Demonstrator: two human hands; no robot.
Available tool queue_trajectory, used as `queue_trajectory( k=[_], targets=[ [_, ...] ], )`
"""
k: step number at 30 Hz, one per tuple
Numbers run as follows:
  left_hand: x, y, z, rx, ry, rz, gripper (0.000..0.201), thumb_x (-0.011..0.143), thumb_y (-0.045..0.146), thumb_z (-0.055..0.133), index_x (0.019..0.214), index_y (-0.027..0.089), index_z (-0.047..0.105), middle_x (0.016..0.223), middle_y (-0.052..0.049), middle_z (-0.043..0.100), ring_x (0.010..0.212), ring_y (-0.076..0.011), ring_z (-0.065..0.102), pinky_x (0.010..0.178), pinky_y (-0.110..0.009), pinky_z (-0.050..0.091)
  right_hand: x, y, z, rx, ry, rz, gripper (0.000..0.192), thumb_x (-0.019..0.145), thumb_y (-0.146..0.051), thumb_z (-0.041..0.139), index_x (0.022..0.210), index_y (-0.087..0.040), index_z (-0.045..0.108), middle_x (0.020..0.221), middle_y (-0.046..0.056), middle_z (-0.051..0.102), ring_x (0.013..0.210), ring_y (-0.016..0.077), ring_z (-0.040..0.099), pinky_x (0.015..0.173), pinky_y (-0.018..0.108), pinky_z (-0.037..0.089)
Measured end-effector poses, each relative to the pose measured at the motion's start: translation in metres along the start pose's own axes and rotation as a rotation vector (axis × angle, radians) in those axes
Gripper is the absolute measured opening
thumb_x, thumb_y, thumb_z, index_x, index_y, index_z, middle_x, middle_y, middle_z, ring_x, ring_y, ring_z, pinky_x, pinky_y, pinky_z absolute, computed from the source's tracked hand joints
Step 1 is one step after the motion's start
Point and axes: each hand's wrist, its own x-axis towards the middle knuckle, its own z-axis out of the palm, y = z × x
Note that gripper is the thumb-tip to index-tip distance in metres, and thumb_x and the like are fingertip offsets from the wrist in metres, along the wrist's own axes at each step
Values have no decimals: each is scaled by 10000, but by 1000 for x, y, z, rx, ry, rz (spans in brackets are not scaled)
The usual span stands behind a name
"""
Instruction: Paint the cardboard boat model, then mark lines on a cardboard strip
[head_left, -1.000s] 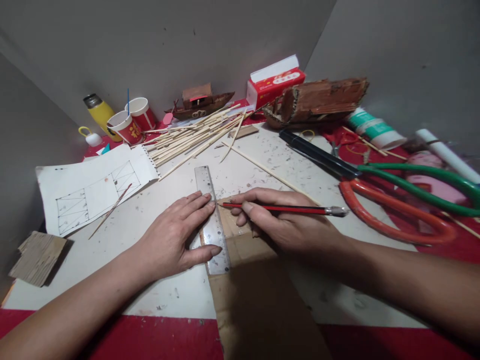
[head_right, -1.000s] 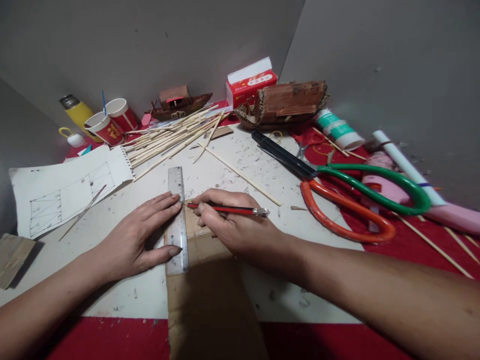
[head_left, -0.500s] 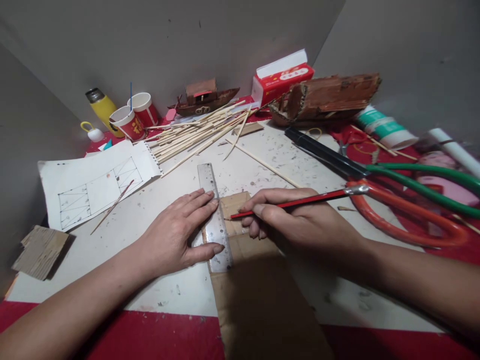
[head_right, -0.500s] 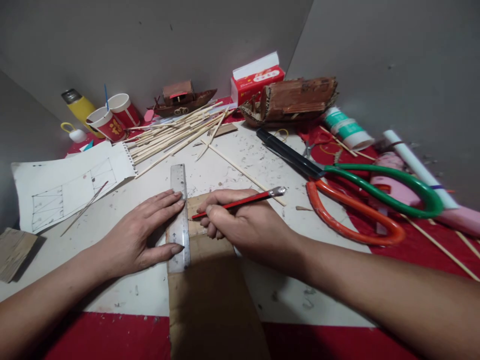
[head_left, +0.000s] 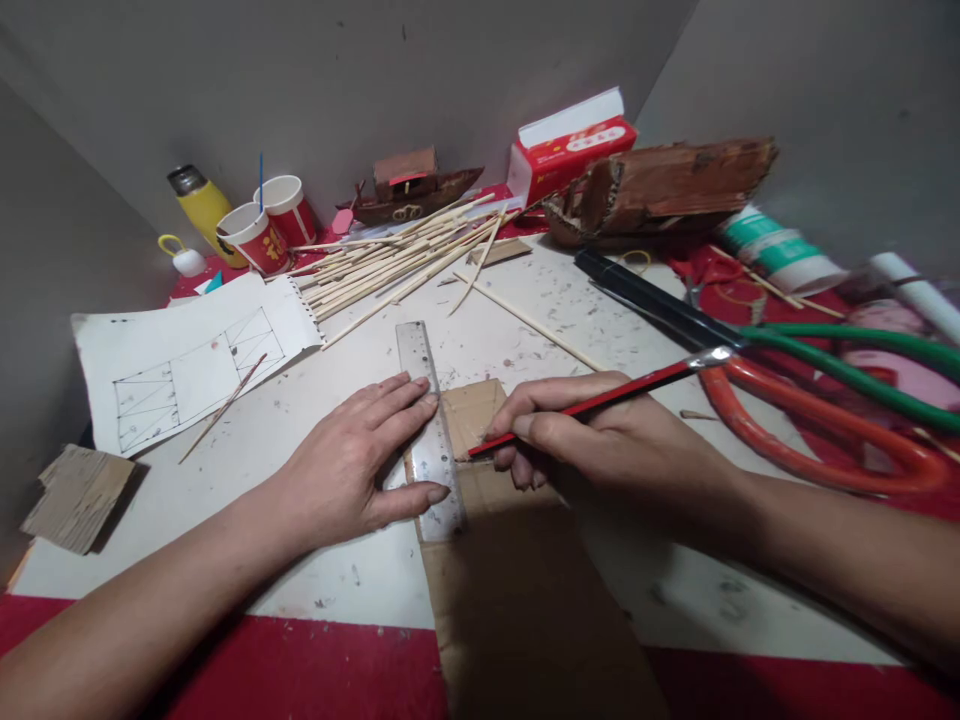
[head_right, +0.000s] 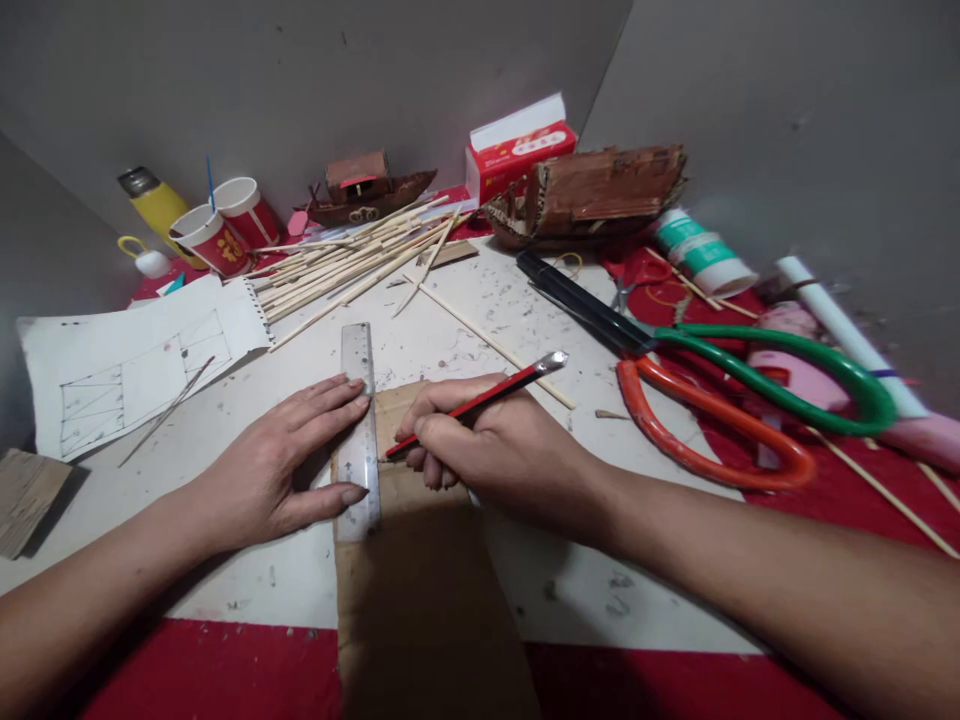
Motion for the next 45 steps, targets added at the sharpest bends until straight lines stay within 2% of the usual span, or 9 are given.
queue_trajectory(
  k=[7,10,17,20,24,28,35,40,45],
  targets=[
    [1,1,-1,-12,-1,-7,703,884,536,604,1445,138,461,1507,-190,467,1424,-331,397,1139,-538,379,1,1,-1,59,-9,39,98,730,-230,595,660,-180,642,579,32,659,512,135,597,492,234,472],
    [1,0,-1,-7,8,1,706,879,529,614,1438,122,469,1500,-199,473,1419,-335,405,1134,-534,388,1,4,-2,119,28,8,144,756,-286,644,665,-175,643,606,50,672,513,141,600,506,256,498],
    [-4,-1,0,43,74,42,695,868,505,631,1410,90,497,1452,-219,521,1383,-348,453,1103,-528,432,2,11,-4,186,183,-135,194,845,-339,640,886,-159,703,775,74,711,590,138,627,524,258,537],
    [-5,-1,-1,73,88,55,685,861,477,637,1412,95,496,1445,-220,528,1364,-357,474,1086,-532,448,4,16,-4,143,166,-160,187,858,-317,635,946,-180,727,844,70,729,656,137,657,569,243,565],
    [-7,-1,-1,98,103,71,691,841,467,653,1412,111,496,1434,-214,541,1339,-366,498,1062,-548,462,5,22,-4,149,155,-116,185,850,-293,657,1001,-208,722,875,60,741,736,155,696,615,238,589],
    [-7,-1,-1,93,110,62,691,831,466,660,1407,119,504,1423,-211,553,1333,-373,500,1055,-560,459,5,22,-3,112,161,-114,172,861,-292,639,992,-205,709,872,64,751,739,157,714,642,243,599],
    [0,3,1,70,78,43,717,846,487,638,1448,139,464,1463,-200,516,1368,-371,459,1084,-574,419,6,21,-1,56,158,-181,68,874,-253,615,858,-194,645,776,32,732,621,113,661,550,194,542],
    [1,2,3,76,72,49,717,860,510,625,1444,129,457,1472,-207,504,1372,-366,455,1089,-573,414,8,22,-1,51,139,-190,116,906,-275,577,853,-191,636,778,24,721,629,107,646,553,193,533],
    [0,2,3,56,101,52,719,844,509,650,1436,148,460,1443,-197,538,1351,-366,479,1072,-580,432,8,22,-3,-53,154,-234,131,907,-286,574,879,-184,651,780,24,727,629,110,634,541,202,498]
  ],
)
